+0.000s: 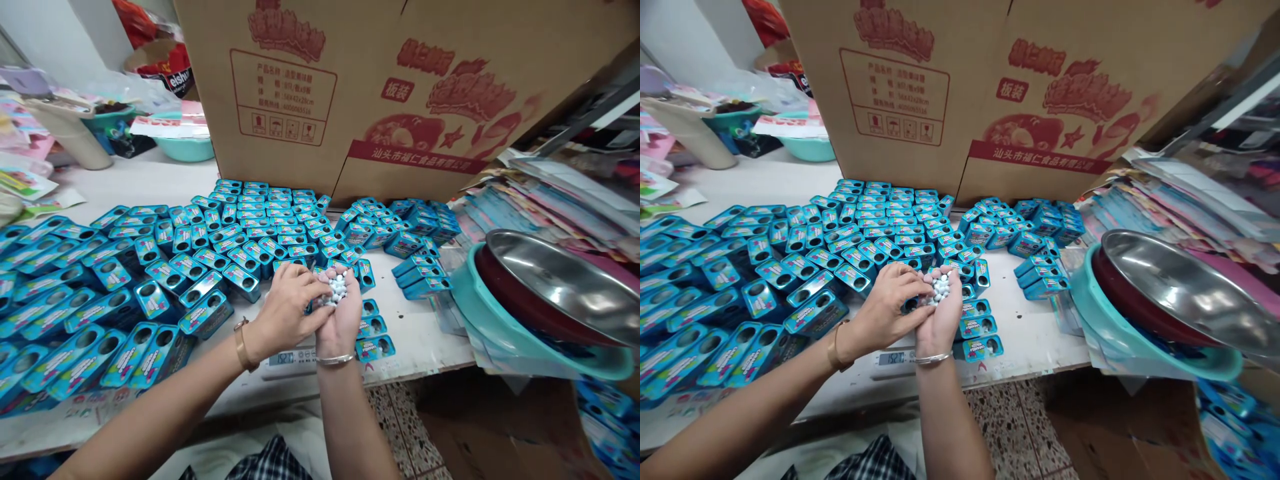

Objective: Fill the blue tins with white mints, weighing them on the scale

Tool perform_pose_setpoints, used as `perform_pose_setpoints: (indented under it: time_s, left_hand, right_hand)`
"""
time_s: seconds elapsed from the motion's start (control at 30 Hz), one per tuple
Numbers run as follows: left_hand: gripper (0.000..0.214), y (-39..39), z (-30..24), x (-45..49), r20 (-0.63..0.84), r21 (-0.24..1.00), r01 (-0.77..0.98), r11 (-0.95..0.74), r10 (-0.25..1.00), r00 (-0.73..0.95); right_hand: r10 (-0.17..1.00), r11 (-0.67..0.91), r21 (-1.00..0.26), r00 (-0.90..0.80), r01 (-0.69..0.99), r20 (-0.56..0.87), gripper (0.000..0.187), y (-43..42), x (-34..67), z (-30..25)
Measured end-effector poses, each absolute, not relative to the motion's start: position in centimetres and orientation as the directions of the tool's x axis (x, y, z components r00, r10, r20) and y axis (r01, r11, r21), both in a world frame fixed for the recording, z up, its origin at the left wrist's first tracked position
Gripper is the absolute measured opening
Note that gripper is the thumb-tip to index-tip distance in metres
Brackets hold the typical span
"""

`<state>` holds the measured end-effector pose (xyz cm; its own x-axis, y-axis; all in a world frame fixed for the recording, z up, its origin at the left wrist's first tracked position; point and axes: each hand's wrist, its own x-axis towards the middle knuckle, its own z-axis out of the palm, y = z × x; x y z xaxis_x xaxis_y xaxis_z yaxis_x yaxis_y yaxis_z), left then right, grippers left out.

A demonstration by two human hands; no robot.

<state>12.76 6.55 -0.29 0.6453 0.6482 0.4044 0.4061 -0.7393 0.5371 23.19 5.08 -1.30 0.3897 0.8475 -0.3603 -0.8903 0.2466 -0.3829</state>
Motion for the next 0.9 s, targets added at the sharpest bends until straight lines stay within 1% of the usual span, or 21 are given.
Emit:
perform_pose_setpoints:
  time_s: [0.13,0.33,0.43,0.6,0.77,0.9]
  left_hand:
    - [0.011,6.8,-0.7,12.8,0.418,0.568,0.38,-0.731,0.653,0.631]
    - [0.015,7.3,-1.1,11.8,0.38,0.601,0.345,-0.722,0.637,0.671]
    - [0.018,7.4,-1.0,11.6,0.36,0.603,0.347,-0.718,0.633,0.685]
    - [0.014,7.5,-1.2,11.8,0.35,0.618,0.354,-0.702,0.649,0.676]
    - [0.025,7.7,-1.0,11.7,0.342,0.617,0.335,-0.712,0.626,0.701]
    - [0.021,7.7,-0.7,11.7,0.33,0.619,0.33,-0.713,0.617,0.714]
  right_hand:
    - [0.861,0.239,-0.377,0.375,-0.895,-0.344,0.014,5.4,23.3,-1.4]
    - [0.866,0.182,-0.299,0.297,-0.937,-0.403,0.016,5.6,23.8,-2.1]
    - [0.867,0.201,-0.322,0.321,-0.925,-0.381,0.016,5.6,23.7,-2.2]
    - [0.859,0.213,-0.359,0.349,-0.909,-0.374,0.017,5.6,23.5,-1.9]
    - [0.871,0.194,-0.353,0.327,-0.915,-0.367,0.018,5.6,23.7,-2.0]
    - [0.869,0.19,-0.378,0.334,-0.906,-0.364,0.02,5.6,23.8,-1.8]
